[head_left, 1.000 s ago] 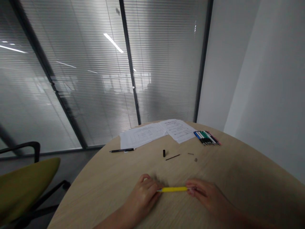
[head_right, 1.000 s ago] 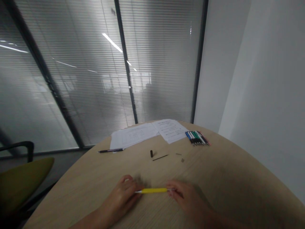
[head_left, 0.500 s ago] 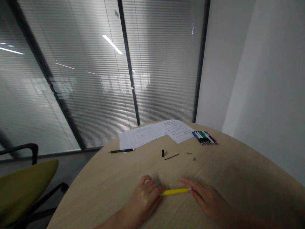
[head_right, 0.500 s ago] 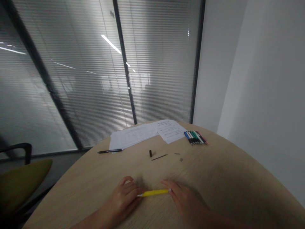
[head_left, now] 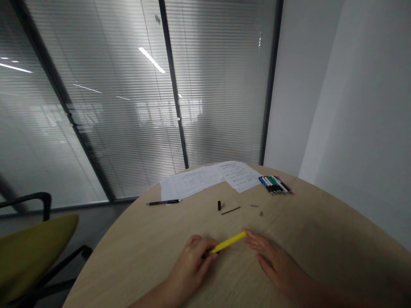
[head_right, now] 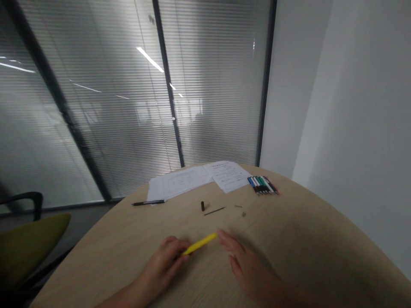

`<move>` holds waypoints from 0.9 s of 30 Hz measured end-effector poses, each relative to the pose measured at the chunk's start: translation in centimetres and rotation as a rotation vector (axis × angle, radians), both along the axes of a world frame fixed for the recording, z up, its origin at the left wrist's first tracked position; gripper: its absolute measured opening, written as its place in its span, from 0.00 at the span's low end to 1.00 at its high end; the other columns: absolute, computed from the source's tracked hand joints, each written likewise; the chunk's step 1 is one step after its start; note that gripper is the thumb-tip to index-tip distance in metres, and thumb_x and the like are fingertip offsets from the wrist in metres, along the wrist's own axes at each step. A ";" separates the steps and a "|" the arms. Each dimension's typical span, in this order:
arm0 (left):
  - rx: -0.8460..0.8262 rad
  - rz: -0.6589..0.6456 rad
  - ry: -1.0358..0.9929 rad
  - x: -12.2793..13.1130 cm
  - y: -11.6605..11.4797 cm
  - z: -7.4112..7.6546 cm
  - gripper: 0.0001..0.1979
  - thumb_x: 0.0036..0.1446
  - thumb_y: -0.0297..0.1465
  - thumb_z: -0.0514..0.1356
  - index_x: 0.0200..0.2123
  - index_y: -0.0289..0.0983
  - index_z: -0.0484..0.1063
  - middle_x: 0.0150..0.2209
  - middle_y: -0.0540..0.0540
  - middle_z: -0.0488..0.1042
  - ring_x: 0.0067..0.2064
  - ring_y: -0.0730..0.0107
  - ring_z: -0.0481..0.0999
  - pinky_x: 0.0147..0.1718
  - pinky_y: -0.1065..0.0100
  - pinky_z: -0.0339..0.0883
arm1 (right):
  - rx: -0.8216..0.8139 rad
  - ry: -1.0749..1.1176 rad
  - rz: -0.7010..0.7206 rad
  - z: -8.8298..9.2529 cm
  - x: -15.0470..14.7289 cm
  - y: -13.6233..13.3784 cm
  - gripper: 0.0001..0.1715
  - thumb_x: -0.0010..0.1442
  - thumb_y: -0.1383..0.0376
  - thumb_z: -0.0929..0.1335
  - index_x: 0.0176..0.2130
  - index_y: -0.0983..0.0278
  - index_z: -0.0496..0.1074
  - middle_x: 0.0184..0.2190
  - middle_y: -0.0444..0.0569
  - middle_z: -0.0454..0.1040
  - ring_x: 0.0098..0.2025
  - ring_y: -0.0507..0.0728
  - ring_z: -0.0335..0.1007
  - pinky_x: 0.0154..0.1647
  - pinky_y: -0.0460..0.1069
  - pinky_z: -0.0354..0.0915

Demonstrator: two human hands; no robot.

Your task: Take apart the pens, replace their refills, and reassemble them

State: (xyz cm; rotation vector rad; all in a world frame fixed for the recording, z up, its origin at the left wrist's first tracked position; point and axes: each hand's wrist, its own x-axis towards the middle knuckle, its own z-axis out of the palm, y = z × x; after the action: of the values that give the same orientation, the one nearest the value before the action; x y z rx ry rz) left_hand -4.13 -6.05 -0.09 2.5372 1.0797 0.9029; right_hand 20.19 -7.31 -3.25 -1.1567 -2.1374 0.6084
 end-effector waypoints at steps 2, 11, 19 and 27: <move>-0.126 0.036 -0.105 -0.2 0.2 0.3 0.07 0.56 0.30 0.49 0.38 0.38 0.64 0.33 0.46 0.72 0.37 0.68 0.70 0.36 0.66 0.65 | 0.023 -0.033 0.023 0.1 0.0 -0.1 0.29 0.55 0.73 0.55 0.57 0.64 0.52 0.56 0.53 0.58 0.54 0.53 0.57 0.53 0.52 0.57; -0.333 0.049 -0.364 -0.9 1.5 0.6 0.06 0.57 0.35 0.49 0.34 0.38 0.58 0.32 0.45 0.73 0.36 0.68 0.72 0.36 0.66 0.67 | 0.145 -0.302 0.156 1.2 -0.1 -0.7 0.26 0.55 0.73 0.57 0.53 0.62 0.60 0.55 0.50 0.60 0.55 0.53 0.55 0.55 0.49 0.54; -0.207 0.115 -0.214 -1.4 1.9 0.4 0.04 0.56 0.31 0.50 0.34 0.37 0.61 0.34 0.46 0.71 0.39 0.68 0.71 0.39 0.63 0.64 | 0.196 -0.291 0.182 1.2 -0.5 -0.9 0.25 0.53 0.74 0.59 0.50 0.62 0.64 0.50 0.50 0.66 0.52 0.54 0.60 0.53 0.49 0.57; 0.263 0.053 0.089 -2.5 3.1 0.0 0.04 0.55 0.26 0.49 0.34 0.37 0.60 0.31 0.47 0.71 0.34 0.67 0.69 0.40 0.57 0.62 | 0.246 -0.266 0.034 2.1 -2.7 5.4 0.28 0.50 0.75 0.58 0.52 0.67 0.60 0.52 0.54 0.62 0.55 0.54 0.54 0.56 0.53 0.52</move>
State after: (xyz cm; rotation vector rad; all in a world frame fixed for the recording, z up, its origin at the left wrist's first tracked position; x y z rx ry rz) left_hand -6.59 -2.99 -0.14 2.7964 1.1252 1.0150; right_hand 17.53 -1.86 -1.13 -1.1158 -2.3792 0.2045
